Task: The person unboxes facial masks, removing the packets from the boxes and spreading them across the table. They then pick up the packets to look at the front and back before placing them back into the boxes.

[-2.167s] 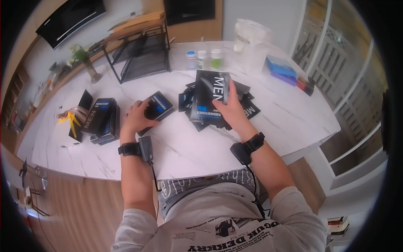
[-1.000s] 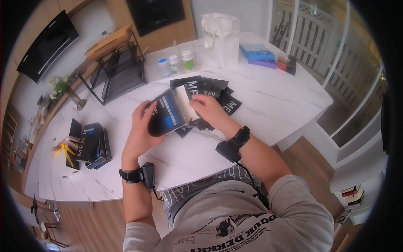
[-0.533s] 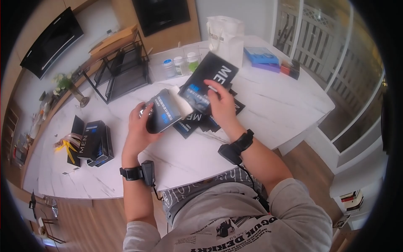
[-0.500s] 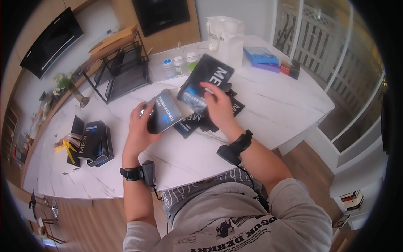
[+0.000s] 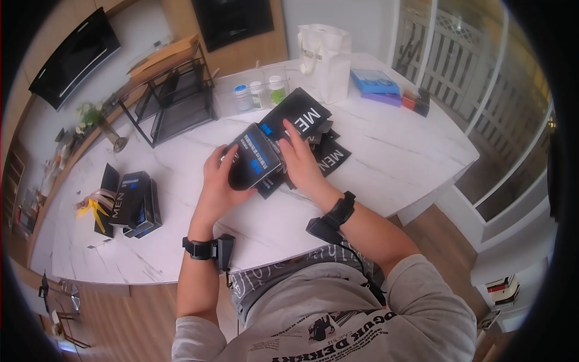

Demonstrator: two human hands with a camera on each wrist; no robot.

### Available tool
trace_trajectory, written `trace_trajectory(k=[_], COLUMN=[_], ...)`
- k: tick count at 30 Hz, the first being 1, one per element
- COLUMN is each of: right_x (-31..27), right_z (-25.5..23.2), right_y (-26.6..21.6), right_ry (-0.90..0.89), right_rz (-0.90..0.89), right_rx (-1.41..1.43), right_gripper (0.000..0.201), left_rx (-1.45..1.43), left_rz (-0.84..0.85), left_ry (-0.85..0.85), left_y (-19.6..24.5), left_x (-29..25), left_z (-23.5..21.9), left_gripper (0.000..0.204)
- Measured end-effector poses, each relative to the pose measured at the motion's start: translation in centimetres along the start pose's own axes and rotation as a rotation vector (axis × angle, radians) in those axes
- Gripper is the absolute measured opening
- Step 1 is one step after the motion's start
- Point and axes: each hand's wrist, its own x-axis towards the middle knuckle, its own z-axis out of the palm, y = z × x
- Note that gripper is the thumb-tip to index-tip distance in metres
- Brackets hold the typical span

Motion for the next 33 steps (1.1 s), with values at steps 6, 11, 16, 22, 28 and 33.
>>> trace_trajectory(k=[6,11,16,22,28,33], right_x=[-0.6,0.0,0.6,-0.2,0.1,0.1], right_z=[0.0,-0.3,-0.5,-0.1,-0.3,-0.7], right_y=[-0.9,-1.4,1.9,-0.2,0.4,-0.8], right_ry=[-0.367,-0.055,-0.072,-0.107,-0.196,-0.167], right_rz=[0.033,0.039,0.052,-0.04,-0.236,-0.082], right_rx=[0.005,0.134,-0.024,-0.056,-0.132,-0.076], right_gripper=[0.059,0.071,0.06,0.038,0.033,0.03], left_rx=[-0.032,-0.019,-0.007,-0.027,-0.007,-0.058], left_rz=[-0.055,-0.048,-0.025,-0.024,-0.006,-0.015], left_ry=[0.045,0.082,0.055,0.058,0.052,0.053], left_y=[-0.1,-1.3,-0.8,-0.8,-0.8,-1.0], left_x=[0.1,-0.1,0.0,-0.1,-0.2,-0.1], left_z=[0.0,-0.2,-0.2,-0.4,-0.6,-0.7], left_gripper=[0.099,0.1,0.101,0.101,0.102,0.101])
